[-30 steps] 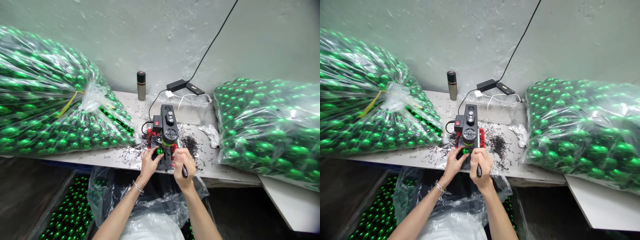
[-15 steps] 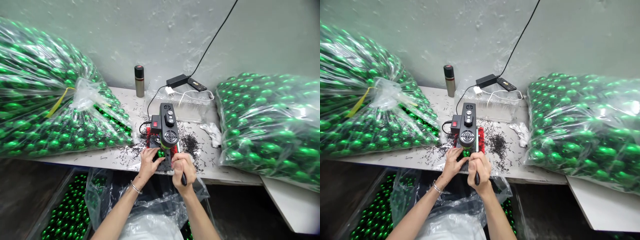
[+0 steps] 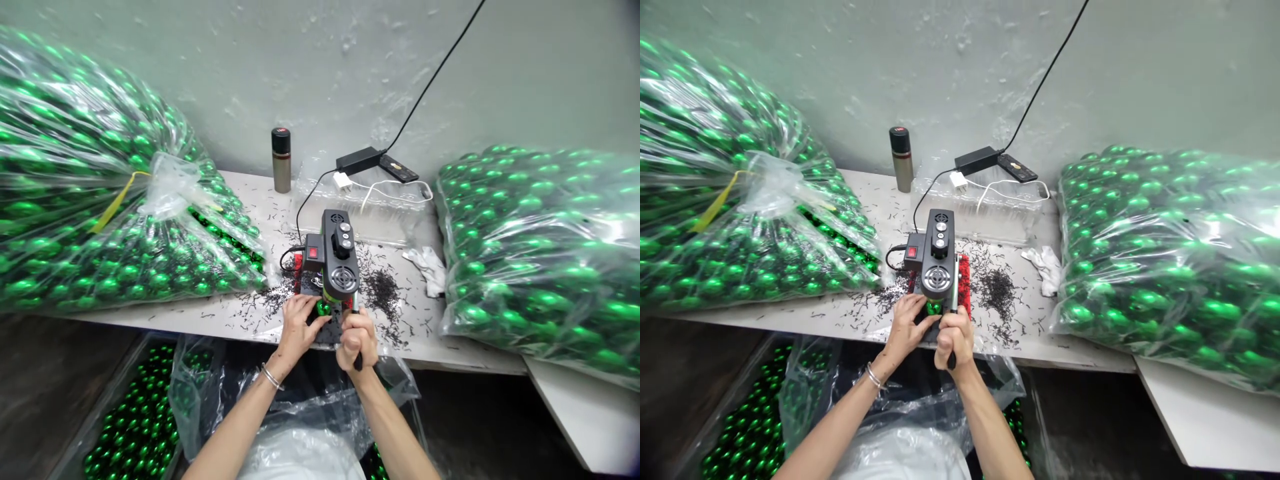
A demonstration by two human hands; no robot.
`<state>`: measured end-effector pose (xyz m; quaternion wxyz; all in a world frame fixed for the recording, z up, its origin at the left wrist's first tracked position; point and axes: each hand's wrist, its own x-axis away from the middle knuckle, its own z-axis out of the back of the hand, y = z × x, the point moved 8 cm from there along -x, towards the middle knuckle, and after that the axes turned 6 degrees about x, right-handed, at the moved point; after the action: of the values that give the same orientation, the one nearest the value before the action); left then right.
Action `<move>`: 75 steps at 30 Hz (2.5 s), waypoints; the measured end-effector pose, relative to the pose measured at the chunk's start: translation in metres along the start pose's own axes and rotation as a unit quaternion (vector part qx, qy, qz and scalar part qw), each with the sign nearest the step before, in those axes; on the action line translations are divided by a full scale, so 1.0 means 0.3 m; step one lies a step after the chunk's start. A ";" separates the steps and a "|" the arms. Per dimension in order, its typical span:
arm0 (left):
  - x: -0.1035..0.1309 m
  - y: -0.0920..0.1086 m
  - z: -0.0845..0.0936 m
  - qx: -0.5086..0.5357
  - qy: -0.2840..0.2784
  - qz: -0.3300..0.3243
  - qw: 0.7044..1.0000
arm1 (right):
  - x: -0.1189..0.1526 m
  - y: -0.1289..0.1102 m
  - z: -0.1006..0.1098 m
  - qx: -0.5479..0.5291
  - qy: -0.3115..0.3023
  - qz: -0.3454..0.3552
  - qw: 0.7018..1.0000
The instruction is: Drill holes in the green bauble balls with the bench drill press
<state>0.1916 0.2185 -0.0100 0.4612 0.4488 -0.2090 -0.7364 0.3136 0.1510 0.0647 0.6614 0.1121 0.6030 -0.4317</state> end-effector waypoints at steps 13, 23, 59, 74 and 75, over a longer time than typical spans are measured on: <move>0.015 0.012 0.032 0.028 0.014 0.010 0.999 | -0.191 -0.065 0.057 -0.027 -0.024 -0.087 0.996; -0.009 -0.017 0.265 -0.120 0.050 -0.023 0.991 | -0.171 -0.069 0.052 -0.046 -0.014 -0.075 0.996; 0.038 -0.158 0.035 0.472 0.000 0.389 0.791 | -0.211 -0.072 0.057 -0.037 -0.043 -0.084 0.995; -0.033 -0.071 0.004 0.204 -0.091 0.209 0.952 | -0.213 -0.082 0.054 -0.021 -0.053 -0.051 0.997; -0.037 -0.062 0.007 0.179 -0.098 0.199 0.959 | -0.212 -0.082 0.055 -0.022 -0.052 -0.050 0.997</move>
<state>0.1827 0.2369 -0.0171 0.4878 0.3991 -0.4664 -0.6207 0.3141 0.1530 0.1349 0.6718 0.0452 0.5820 -0.4561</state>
